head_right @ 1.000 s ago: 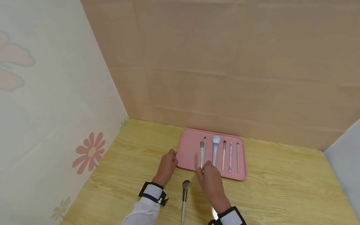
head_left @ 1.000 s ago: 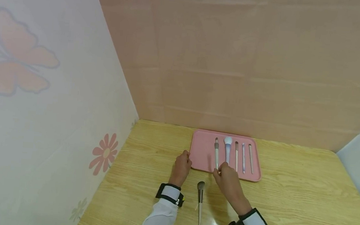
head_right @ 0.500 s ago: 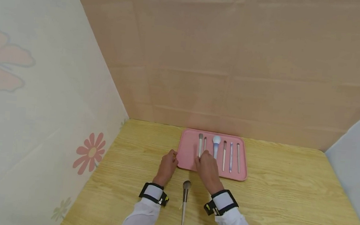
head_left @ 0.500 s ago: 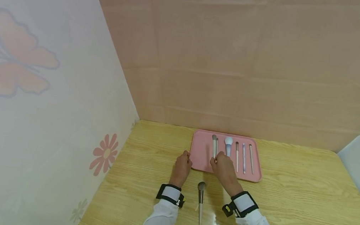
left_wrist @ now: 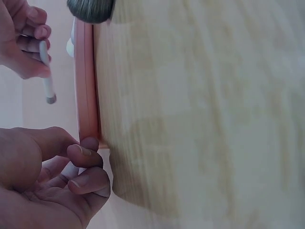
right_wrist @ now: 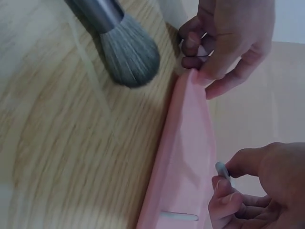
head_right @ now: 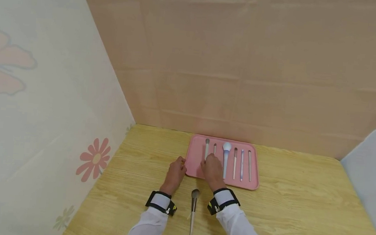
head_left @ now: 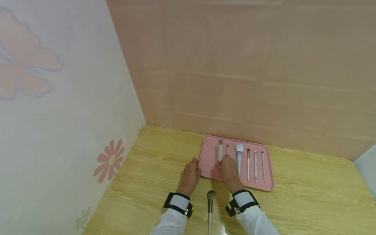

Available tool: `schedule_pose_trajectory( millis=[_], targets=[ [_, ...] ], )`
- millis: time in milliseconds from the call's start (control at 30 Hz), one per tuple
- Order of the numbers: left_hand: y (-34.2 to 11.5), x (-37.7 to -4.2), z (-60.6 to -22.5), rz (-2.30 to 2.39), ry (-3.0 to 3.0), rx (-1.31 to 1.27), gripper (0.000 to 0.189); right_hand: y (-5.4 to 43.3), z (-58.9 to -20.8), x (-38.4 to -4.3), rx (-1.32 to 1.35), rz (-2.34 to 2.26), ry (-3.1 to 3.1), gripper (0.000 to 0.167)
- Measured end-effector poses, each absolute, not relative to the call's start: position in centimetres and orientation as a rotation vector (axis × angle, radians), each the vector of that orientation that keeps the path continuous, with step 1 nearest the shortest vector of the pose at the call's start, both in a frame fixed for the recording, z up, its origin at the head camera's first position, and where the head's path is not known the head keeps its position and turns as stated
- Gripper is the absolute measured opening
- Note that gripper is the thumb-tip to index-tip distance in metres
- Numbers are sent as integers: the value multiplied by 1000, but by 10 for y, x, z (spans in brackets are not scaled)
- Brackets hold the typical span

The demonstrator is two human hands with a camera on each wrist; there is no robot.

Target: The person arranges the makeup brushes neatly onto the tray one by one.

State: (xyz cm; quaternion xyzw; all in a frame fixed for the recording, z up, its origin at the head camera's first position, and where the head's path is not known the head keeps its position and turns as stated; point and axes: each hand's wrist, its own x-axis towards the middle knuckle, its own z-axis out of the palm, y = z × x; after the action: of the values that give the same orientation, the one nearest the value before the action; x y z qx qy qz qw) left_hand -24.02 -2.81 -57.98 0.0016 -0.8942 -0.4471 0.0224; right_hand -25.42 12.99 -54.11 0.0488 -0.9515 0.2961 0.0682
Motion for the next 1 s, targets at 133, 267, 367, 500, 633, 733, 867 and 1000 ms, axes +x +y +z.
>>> schedule_pose_trajectory(
  millis=[133, 267, 367, 500, 633, 733, 867, 1000],
  targets=[
    [-28, -241, -578, -1386, -2768, -10, 19, 126, -541, -262, 144, 883, -2858, 34],
    [-28, -241, -577, -1384, -2769, -10, 19, 121, -540, -268, 129, 902, -2888, 31],
    [-28, -241, -578, -1386, -2772, -2, 19, 117, -541, -271, 97, 860, -2916, 28],
    [-27, -240, -579, -1383, -2775, 8, 19, 114, -547, -275, 62, 785, -2950, 25],
    [-27, -240, -581, -1372, -2771, 6, 18, 112, -550, -276, 41, 792, -2976, 23],
    [-28, -241, -581, -1371, -2769, 5, 18, 112, -553, -277, 42, 808, -2985, 21],
    [-29, -240, -580, -1391, -2763, -2, 19, 113, -554, -276, 43, 781, -2986, 19],
    [-29, -240, -580, -1400, -2777, -4, 20, 113, -556, -277, 11, 777, -3009, 21]
  ],
)
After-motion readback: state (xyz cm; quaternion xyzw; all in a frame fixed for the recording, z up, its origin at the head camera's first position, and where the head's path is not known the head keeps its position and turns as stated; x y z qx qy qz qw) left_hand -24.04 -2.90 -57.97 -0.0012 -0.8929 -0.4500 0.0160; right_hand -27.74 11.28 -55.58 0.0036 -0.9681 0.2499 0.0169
